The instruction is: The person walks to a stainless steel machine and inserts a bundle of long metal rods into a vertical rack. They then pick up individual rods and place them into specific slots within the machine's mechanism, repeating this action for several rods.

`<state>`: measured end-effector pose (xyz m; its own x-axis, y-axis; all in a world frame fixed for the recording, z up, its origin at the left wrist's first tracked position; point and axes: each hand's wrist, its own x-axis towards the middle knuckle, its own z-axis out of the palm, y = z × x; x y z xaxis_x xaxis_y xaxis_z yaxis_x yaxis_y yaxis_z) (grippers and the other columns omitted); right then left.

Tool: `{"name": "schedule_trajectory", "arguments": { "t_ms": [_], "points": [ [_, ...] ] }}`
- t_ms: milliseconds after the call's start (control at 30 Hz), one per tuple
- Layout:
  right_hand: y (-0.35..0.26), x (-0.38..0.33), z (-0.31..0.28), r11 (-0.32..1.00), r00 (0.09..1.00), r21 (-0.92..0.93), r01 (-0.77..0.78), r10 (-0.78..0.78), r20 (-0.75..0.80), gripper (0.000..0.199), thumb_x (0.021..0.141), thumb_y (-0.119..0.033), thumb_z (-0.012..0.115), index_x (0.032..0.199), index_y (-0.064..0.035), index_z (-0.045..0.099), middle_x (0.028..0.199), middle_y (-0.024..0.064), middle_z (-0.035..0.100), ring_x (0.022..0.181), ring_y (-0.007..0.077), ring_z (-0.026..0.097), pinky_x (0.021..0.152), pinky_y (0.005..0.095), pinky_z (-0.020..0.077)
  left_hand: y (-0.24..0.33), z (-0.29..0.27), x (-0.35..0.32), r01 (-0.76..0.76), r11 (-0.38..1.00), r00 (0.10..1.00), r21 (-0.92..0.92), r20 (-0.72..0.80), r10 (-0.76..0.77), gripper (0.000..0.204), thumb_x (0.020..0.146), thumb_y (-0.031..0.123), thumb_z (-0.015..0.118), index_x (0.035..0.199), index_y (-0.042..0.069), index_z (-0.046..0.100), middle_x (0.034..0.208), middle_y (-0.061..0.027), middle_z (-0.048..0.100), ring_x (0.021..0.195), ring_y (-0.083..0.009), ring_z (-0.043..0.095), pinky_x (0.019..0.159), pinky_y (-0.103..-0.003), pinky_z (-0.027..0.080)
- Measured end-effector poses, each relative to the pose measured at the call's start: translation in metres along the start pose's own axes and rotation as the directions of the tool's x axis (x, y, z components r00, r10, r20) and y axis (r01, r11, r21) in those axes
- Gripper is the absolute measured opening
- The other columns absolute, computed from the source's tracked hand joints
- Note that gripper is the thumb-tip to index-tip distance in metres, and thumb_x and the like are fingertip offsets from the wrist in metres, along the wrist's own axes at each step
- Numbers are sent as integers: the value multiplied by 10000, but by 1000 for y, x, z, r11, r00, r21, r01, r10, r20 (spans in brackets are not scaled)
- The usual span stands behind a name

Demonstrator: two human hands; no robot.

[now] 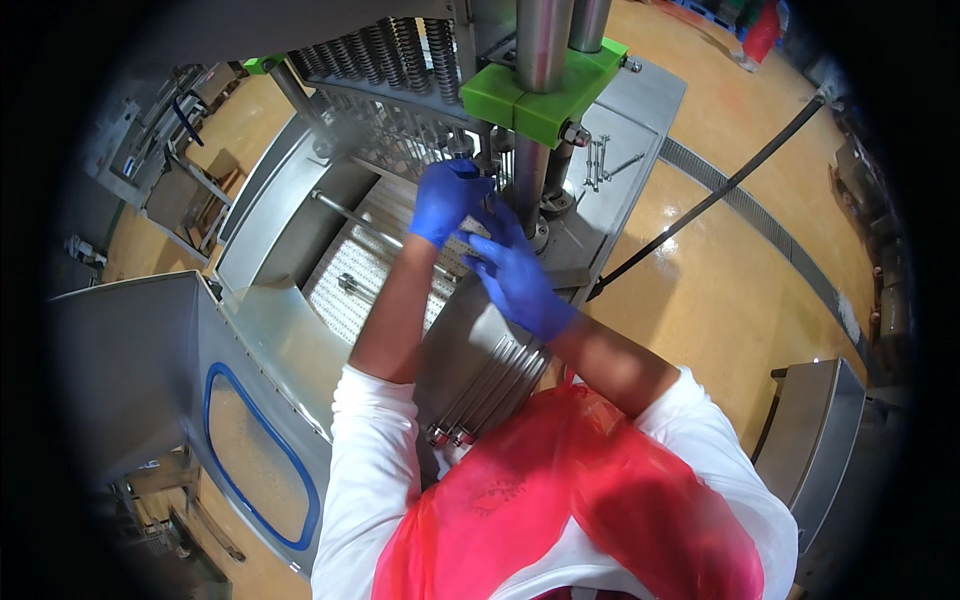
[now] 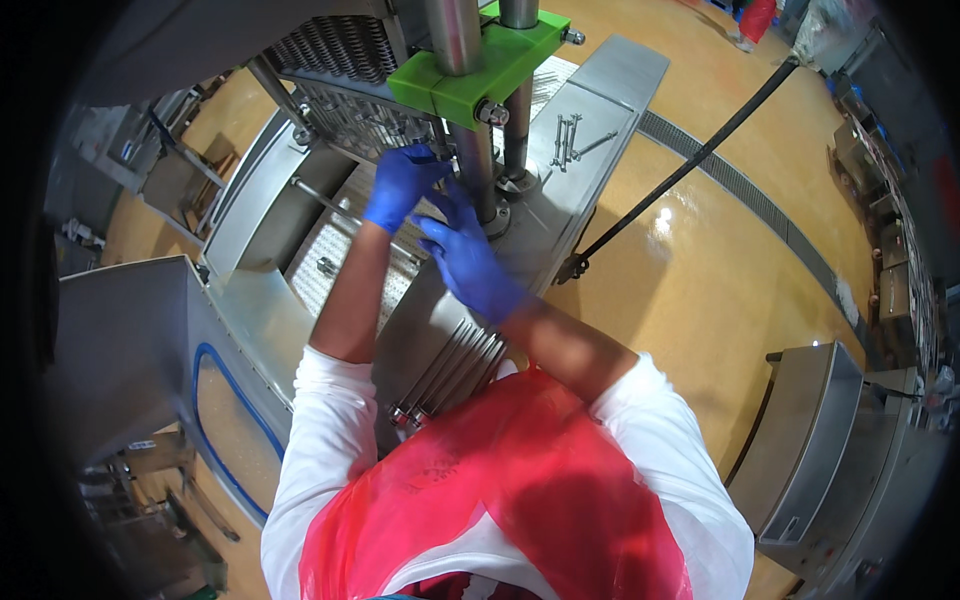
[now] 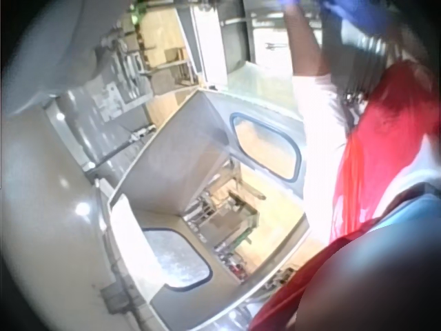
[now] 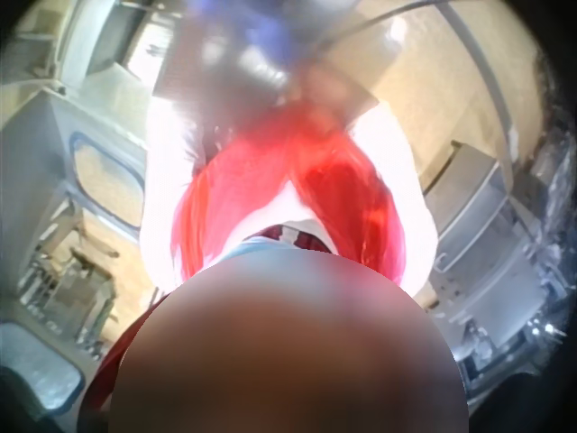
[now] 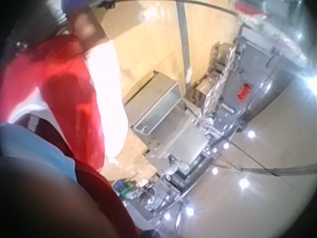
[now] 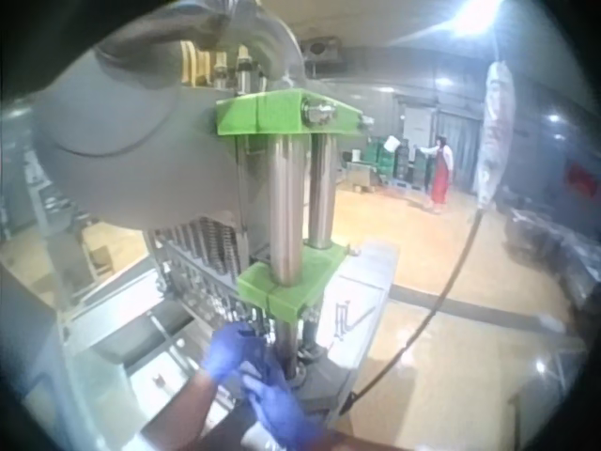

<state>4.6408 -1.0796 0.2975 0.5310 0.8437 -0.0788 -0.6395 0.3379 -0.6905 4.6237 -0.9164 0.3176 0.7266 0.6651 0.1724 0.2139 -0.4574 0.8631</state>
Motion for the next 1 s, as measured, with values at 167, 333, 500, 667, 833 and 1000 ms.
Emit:
{"name": "schedule_trajectory", "arguments": {
  "t_ms": [167, 333, 500, 667, 833, 1000],
  "points": [
    [20, 52, 32, 902, 982, 409, 137, -69, -176, 359, 915, -4, 634, 1234, -164, 601, 1202, -11, 618, 1131, 139, 574, 926, 333, 465, -10, -33, 14, -45, 991, 960, -128, 268, 78, 213, 946, 140, 591, 1023, -3, 729, 937, -30, 709, 886, -97, 635, 747, -269, 512],
    [17, 63, 39, 817, 978, 560, 138, -23, -207, 268, 860, 2, 627, 1081, -148, 603, 1012, 10, 645, 969, 154, 619, 872, 311, 475, -42, -38, 22, 122, 932, 947, -342, 321, -6, 237, 964, 165, 538, 1030, 12, 707, 942, -27, 698, 878, -101, 628, 718, -268, 498],
    [14, 93, 16, 767, 992, 641, 27, 58, -111, 347, 839, 26, 638, 1108, -177, 555, 991, -19, 607, 949, 110, 578, 888, 311, 440, 12, -44, 4, -143, 977, 964, 160, 245, 101, 263, 970, 166, 558, 1100, -4, 711, 1019, -77, 722, 920, -94, 646, 762, -269, 514],
    [5, 81, 38, 798, 945, 598, 79, 131, -299, 244, 852, 51, 584, 1038, -107, 583, 926, 16, 627, 885, 134, 618, 789, 266, 508, 106, -63, -17, -76, 997, 958, 31, -274, 81, 344, 903, 197, 608, 1174, 17, 720, 1120, -179, 734, 998, -174, 703, 886, -325, 523],
    [3, 85, 37, 782, 942, 611, 126, 98, -320, 312, 859, 77, 577, 1080, -143, 573, 956, -1, 616, 880, 103, 609, 773, 239, 507, 110, -58, 18, -326, 817, 945, -476, -189, 268, 490, 946, 250, 518, 1316, -57, 615, 1153, -153, 727, 1032, -180, 675, 932, -319, 509],
    [6, 89, 40, 732, 912, 660, 172, 135, -388, 248, 879, 92, 567, 1047, -86, 604, 976, 23, 655, 881, 134, 650, 759, 226, 555, 101, -58, 21, -433, 884, 900, -174, -143, 413, 488, 969, 227, 470, 1325, -88, 579, 1173, -176, 708, 1040, -223, 672, 943, -329, 512]
  ]
}}
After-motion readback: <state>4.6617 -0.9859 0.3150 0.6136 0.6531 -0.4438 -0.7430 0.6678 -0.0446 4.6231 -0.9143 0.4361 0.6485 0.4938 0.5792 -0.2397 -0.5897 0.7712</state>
